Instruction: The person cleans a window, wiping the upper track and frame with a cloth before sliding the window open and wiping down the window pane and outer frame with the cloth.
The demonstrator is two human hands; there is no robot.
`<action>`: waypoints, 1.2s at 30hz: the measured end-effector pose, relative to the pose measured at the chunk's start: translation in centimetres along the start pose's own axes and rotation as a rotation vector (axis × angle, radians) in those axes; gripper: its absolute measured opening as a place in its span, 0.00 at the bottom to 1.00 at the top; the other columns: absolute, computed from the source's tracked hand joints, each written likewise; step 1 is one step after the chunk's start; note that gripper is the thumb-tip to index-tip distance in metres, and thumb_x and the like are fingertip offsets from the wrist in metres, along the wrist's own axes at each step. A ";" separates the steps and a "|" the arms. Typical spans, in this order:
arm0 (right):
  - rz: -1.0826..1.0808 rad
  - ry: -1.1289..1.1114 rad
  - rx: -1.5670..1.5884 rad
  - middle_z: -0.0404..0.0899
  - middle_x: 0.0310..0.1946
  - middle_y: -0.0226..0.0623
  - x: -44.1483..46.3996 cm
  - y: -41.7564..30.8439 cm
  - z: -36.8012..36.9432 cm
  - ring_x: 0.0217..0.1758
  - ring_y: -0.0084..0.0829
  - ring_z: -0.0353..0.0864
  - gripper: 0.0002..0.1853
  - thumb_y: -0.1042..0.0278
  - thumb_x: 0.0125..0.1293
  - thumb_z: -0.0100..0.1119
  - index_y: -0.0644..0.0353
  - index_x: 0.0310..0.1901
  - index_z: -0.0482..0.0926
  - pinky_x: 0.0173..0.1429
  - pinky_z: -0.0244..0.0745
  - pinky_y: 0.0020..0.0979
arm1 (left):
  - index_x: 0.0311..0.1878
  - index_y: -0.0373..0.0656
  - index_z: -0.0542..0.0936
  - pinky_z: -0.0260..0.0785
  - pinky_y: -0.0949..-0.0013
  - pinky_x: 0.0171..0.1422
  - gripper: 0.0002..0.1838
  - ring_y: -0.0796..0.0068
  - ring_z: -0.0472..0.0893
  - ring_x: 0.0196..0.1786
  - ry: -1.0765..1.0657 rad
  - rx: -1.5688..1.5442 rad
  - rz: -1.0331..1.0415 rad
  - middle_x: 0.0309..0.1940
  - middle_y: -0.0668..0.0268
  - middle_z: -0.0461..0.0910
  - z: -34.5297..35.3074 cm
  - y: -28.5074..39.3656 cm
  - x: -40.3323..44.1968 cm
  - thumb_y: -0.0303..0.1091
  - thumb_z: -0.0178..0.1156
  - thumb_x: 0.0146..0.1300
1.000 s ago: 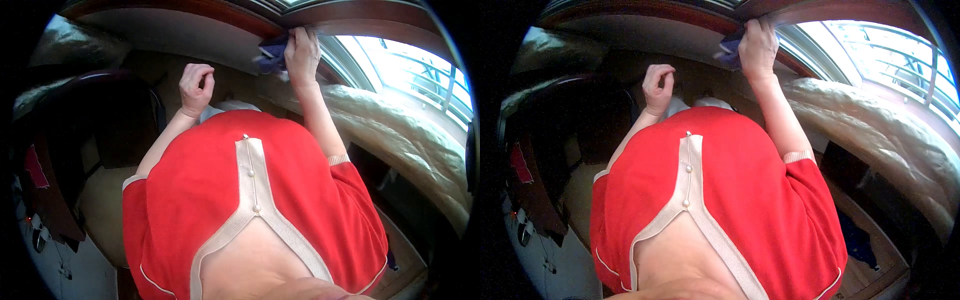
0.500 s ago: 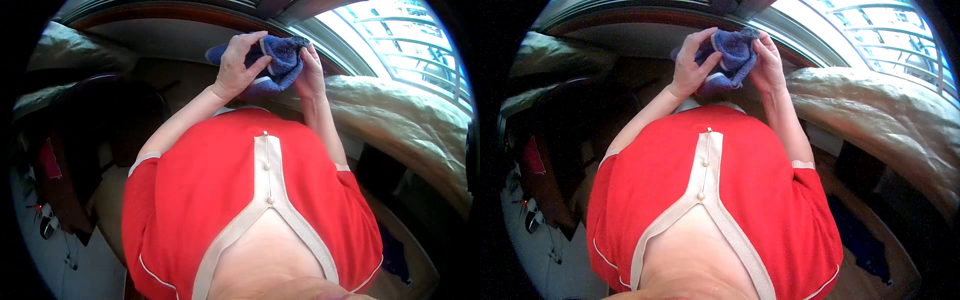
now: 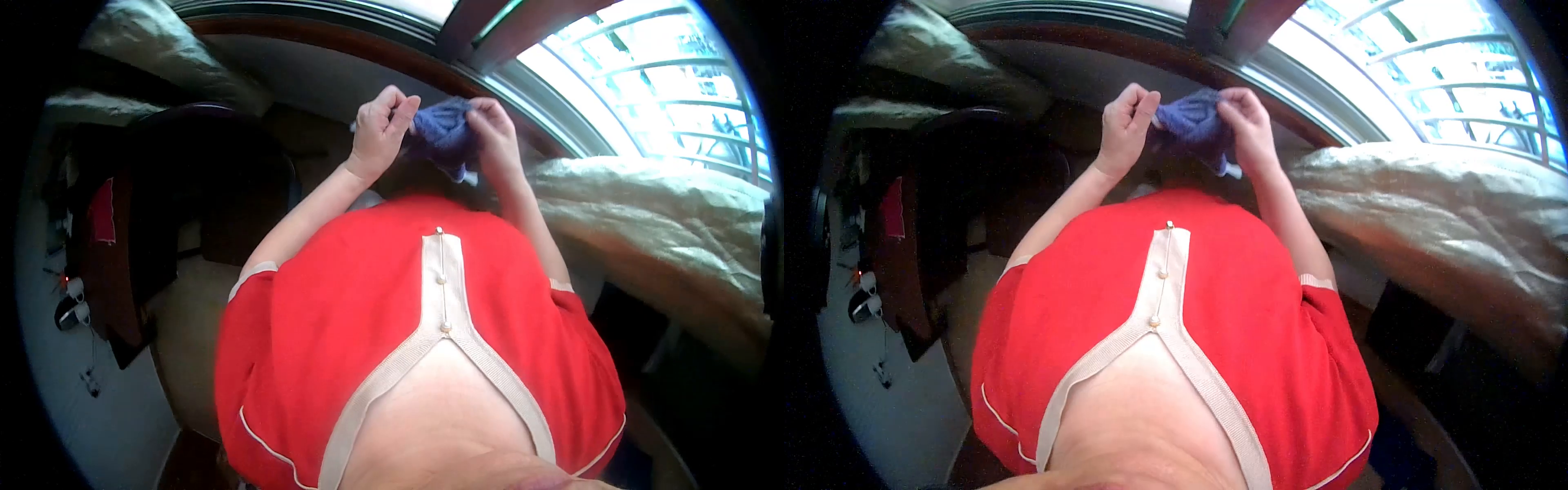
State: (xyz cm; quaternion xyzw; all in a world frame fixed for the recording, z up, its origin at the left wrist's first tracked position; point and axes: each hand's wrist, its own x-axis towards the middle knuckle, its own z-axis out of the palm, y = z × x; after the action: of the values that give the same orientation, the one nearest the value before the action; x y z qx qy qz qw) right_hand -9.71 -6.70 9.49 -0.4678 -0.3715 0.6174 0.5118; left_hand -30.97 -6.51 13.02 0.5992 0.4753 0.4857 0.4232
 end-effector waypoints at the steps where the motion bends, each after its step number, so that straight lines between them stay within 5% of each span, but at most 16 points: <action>1: -0.113 -0.004 -0.416 0.80 0.42 0.35 -0.2 -0.7 0.7 0.44 0.24 0.78 0.08 0.73 0.64 0.58 0.63 0.44 0.77 0.51 0.71 0.25 | 0.25 0.38 0.69 0.62 0.70 0.28 0.18 0.75 0.69 0.20 0.071 0.013 0.043 0.15 0.62 0.69 0.1 -0.7 0.0 0.40 0.58 0.67; 4: -0.832 0.029 -1.106 0.79 0.45 0.37 0.7 -3.3 2.6 0.49 0.38 0.77 0.12 0.72 0.59 0.61 0.58 0.46 0.79 0.55 0.72 0.36 | 0.24 0.38 0.69 0.62 0.71 0.29 0.19 0.79 0.66 0.22 0.171 -0.028 0.001 0.15 0.63 0.66 -0.4 -1.6 -0.4 0.40 0.59 0.66; 6: -0.967 -0.039 -1.359 0.73 0.55 0.37 1.3 -7.3 4.6 0.52 0.40 0.74 0.15 0.70 0.59 0.59 0.59 0.49 0.77 0.55 0.71 0.40 | 0.23 0.39 0.69 0.61 0.73 0.29 0.19 0.83 0.62 0.24 0.217 -0.034 -0.018 0.16 0.67 0.65 -0.9 -1.7 -0.6 0.39 0.60 0.66; 9: -0.805 -0.135 -1.681 0.63 0.65 0.33 2.1 -10.8 5.7 0.51 0.38 0.75 0.24 0.69 0.62 0.55 0.62 0.60 0.68 0.55 0.72 0.40 | 0.23 0.41 0.69 0.62 0.74 0.31 0.17 0.85 0.63 0.26 0.267 -0.142 -0.111 0.18 0.74 0.66 -0.3 -1.5 -1.4 0.37 0.60 0.66; 14: -0.859 -0.257 -2.136 0.58 0.65 0.43 3.7 -12.0 4.3 0.33 0.37 0.81 0.29 0.81 0.60 0.50 0.71 0.65 0.59 0.37 0.83 0.35 | 0.23 0.42 0.67 0.59 0.75 0.30 0.18 0.87 0.60 0.27 0.336 -0.225 -0.127 0.19 0.76 0.63 1.5 -1.5 -2.7 0.37 0.58 0.67; 16: -0.704 -0.316 -2.135 0.57 0.66 0.43 2.8 -13.2 5.8 0.35 0.37 0.82 0.30 0.82 0.60 0.51 0.71 0.65 0.59 0.36 0.83 0.35 | 0.23 0.41 0.68 0.59 0.74 0.26 0.17 0.87 0.62 0.25 0.359 -0.264 -0.155 0.17 0.76 0.64 0.8 0.0 -3.1 0.37 0.58 0.67; 26: -0.654 -0.315 -2.011 0.59 0.65 0.44 -1.6 -15.0 0.0 0.37 0.48 0.82 0.28 0.72 0.62 0.56 0.70 0.62 0.61 0.38 0.82 0.42 | 0.23 0.42 0.69 0.57 0.77 0.27 0.17 0.90 0.62 0.24 0.485 -0.151 -0.049 0.18 0.79 0.65 1.3 -1.3 -2.5 0.37 0.57 0.68; 31: -0.538 -0.253 -2.076 0.61 0.63 0.43 -5.2 -15.9 -6.5 0.33 0.39 0.82 0.27 0.69 0.63 0.59 0.68 0.61 0.63 0.31 0.82 0.36 | 0.22 0.43 0.68 0.56 0.77 0.27 0.18 0.91 0.61 0.25 0.515 -0.151 -0.056 0.18 0.80 0.63 0.9 -0.4 -2.1 0.36 0.57 0.68; 36: -0.335 -0.078 -2.226 0.63 0.64 0.39 -10.9 -17.6 -13.5 0.37 0.36 0.83 0.23 0.65 0.68 0.52 0.65 0.62 0.66 0.36 0.83 0.37 | 0.20 0.45 0.65 0.53 0.78 0.26 0.19 0.91 0.58 0.25 0.565 -0.051 0.015 0.19 0.82 0.61 -0.3 -1.4 -0.8 0.36 0.57 0.68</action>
State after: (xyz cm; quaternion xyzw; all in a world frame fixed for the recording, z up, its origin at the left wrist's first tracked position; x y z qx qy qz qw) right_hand 8.67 -14.10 24.26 -0.5886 -0.7895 -0.1201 -0.1262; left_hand -31.54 -7.06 11.56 0.4330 0.5577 0.6483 0.2851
